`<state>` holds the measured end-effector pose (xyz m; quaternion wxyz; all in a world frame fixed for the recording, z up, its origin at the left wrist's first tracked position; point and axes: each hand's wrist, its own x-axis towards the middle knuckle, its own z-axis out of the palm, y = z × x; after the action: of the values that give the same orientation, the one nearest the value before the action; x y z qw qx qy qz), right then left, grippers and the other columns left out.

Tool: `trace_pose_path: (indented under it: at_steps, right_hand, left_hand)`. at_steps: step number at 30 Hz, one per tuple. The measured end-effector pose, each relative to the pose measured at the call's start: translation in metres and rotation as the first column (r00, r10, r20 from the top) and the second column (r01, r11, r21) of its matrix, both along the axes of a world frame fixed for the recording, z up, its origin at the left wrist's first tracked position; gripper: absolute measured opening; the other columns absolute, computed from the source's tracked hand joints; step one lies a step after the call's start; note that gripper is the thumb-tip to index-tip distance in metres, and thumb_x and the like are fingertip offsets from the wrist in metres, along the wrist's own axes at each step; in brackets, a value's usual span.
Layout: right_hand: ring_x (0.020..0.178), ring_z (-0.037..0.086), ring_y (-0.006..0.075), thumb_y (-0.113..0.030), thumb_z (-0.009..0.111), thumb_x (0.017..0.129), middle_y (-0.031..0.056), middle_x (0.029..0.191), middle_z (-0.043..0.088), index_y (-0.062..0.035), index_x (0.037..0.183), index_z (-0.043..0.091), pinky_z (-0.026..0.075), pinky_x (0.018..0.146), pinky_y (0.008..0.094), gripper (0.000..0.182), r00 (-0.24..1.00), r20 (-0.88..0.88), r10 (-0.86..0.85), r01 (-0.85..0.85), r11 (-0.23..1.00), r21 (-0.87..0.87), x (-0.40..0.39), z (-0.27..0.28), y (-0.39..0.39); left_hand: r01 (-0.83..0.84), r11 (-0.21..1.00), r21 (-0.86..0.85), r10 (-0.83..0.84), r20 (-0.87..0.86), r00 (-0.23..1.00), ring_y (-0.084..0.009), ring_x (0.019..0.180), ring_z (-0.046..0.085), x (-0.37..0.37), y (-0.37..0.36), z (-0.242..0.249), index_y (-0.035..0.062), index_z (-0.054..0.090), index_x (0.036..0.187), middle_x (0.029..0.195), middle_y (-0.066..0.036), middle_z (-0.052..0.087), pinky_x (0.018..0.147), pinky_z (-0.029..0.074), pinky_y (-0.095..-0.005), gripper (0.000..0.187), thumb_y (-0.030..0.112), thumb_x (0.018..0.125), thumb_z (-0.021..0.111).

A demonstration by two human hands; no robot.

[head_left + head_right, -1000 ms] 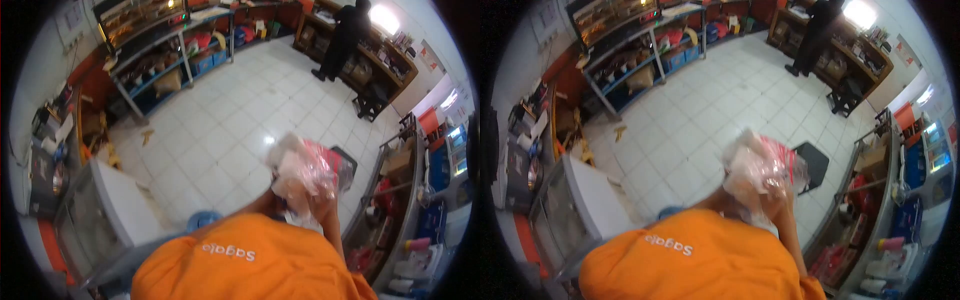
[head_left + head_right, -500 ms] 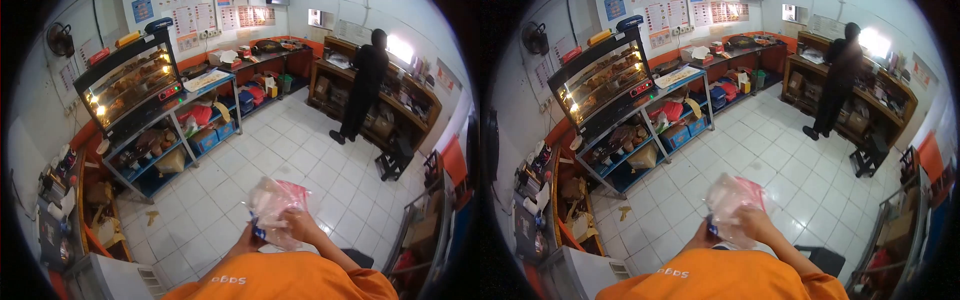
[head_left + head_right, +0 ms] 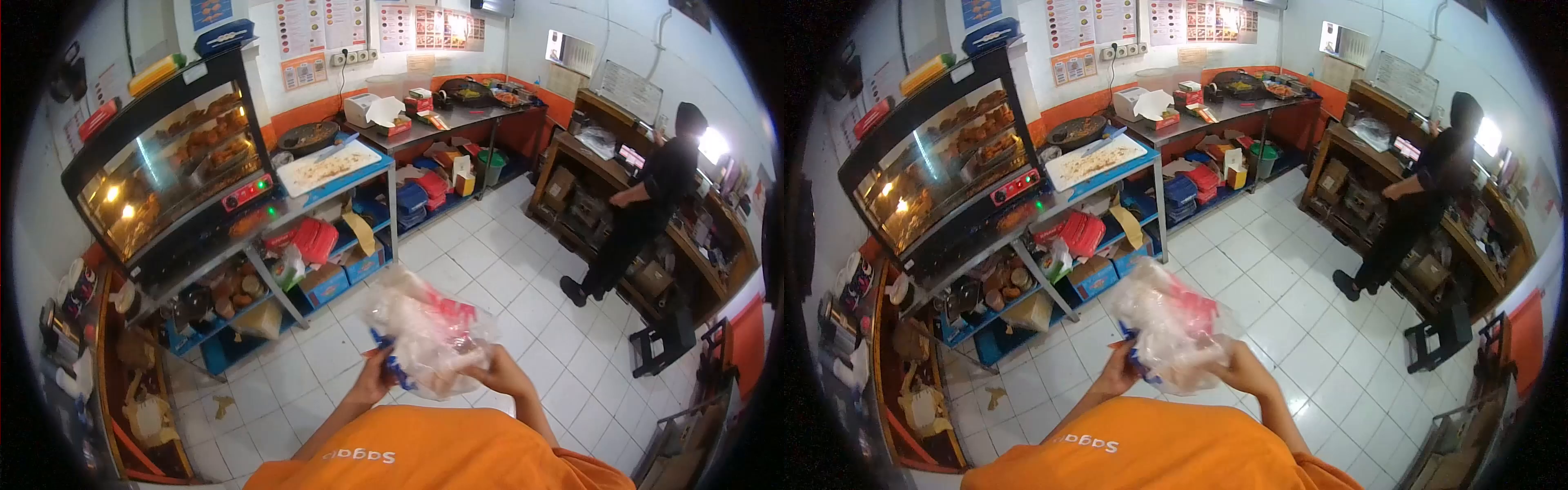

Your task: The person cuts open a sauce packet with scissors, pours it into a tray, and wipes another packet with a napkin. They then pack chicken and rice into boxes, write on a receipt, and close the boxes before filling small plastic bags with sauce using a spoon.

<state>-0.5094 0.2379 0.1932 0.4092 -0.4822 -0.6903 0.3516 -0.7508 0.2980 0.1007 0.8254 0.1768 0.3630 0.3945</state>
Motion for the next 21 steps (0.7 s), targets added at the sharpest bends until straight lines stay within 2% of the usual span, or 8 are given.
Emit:
trace_pose_path:
  at_steps: [4,8,13,14,15,17,20,21]
  right_hand:
    - [0.100,0.058,0.0230,-0.001,0.067,0.077,0.0128,0.107,0.062,0.0018,0.095,0.063,0.046,0.086,0.0337,0.019,0.930,-0.231,-0.287,0.290,0.957,-0.022,0.083,-0.024,0.067]
    - [0.100,0.056,0.0194,-0.005,0.062,0.085,0.0093,0.107,0.059,0.0025,0.103,0.060,0.045,0.084,0.0323,0.020,0.505,-0.631,-0.589,0.716,0.695,-0.075,0.142,-0.035,0.170]
    - [0.098,0.052,0.0160,-0.007,0.057,0.089,0.0060,0.105,0.055,0.0010,0.104,0.057,0.042,0.085,0.0289,0.017,0.903,-0.361,-0.233,0.229,0.972,-0.055,0.227,-0.035,0.356]
    - [0.099,0.051,0.0166,-0.005,0.057,0.088,0.0063,0.102,0.052,0.0009,0.102,0.056,0.041,0.085,0.0276,0.015,0.905,-0.379,-0.193,0.163,0.981,-0.108,0.224,-0.014,0.394]
    - [0.098,0.051,0.0158,-0.002,0.057,0.087,0.0062,0.102,0.052,0.0004,0.103,0.053,0.040,0.087,0.0277,0.016,0.969,-0.240,-0.067,0.069,0.998,0.002,0.229,0.002,0.435]
    - [0.100,0.051,0.0123,-0.001,0.056,0.088,0.0026,0.106,0.054,-0.0003,0.115,0.048,0.041,0.087,0.0276,0.028,0.883,-0.468,-0.042,0.091,0.992,0.083,0.233,0.014,0.506]
    - [0.102,0.057,0.0155,-0.009,0.053,0.093,0.0073,0.112,0.058,-0.0014,0.127,0.041,0.047,0.088,0.0313,0.037,0.582,-0.795,-0.172,0.284,0.959,0.001,0.249,0.033,0.619]
    - [0.103,0.058,0.0178,-0.012,0.051,0.094,0.0090,0.112,0.059,-0.0019,0.127,0.041,0.048,0.088,0.0335,0.036,0.425,-0.880,-0.212,0.290,0.953,-0.089,0.252,0.044,0.651]
  left_hand:
    - [0.209,0.978,0.007,-0.209,0.070,0.975,-0.0154,0.085,0.065,0.082,0.122,-0.009,0.0122,0.056,0.111,0.103,-0.004,0.064,0.067,0.056,-0.0325,0.029,0.032,0.089,0.058]
    - [0.204,0.976,-0.070,-0.193,0.140,0.971,-0.0153,0.083,0.066,0.167,0.250,-0.032,0.0107,0.057,0.111,0.102,-0.002,0.065,0.067,0.057,-0.0328,0.027,0.031,0.093,0.052]
    - [0.147,0.988,-0.046,-0.132,0.242,0.961,-0.0179,0.085,0.066,0.218,0.396,-0.058,0.0094,0.052,0.118,0.106,-0.002,0.064,0.071,0.057,-0.0361,0.034,0.033,0.095,0.046]
    - [0.106,0.985,0.133,-0.109,0.016,0.994,-0.0179,0.084,0.066,0.222,0.418,-0.034,0.0100,0.052,0.119,0.104,-0.002,0.064,0.070,0.056,-0.0358,0.035,0.034,0.095,0.045]
    - [0.065,0.993,0.096,-0.074,0.085,0.994,-0.0176,0.085,0.065,0.222,0.450,-0.031,0.0099,0.051,0.120,0.103,-0.003,0.064,0.071,0.056,-0.0351,0.036,0.036,0.096,0.043]
    - [-0.135,0.989,0.055,0.124,0.173,0.977,-0.0179,0.096,0.061,0.229,0.485,0.045,0.0105,0.049,0.122,0.108,-0.007,0.061,0.080,0.053,-0.0346,0.041,0.041,0.097,0.038]
    - [-0.289,0.874,0.390,0.229,0.193,0.954,-0.0233,0.111,0.054,0.200,0.595,-0.006,0.0154,0.040,0.136,0.128,-0.008,0.052,0.086,0.050,-0.0394,0.070,0.066,0.087,0.040]
    - [-0.369,0.872,0.321,0.323,0.188,0.928,-0.0254,0.112,0.053,0.183,0.625,-0.003,0.0156,0.042,0.135,0.129,-0.008,0.051,0.086,0.050,-0.0425,0.068,0.065,0.088,0.039]
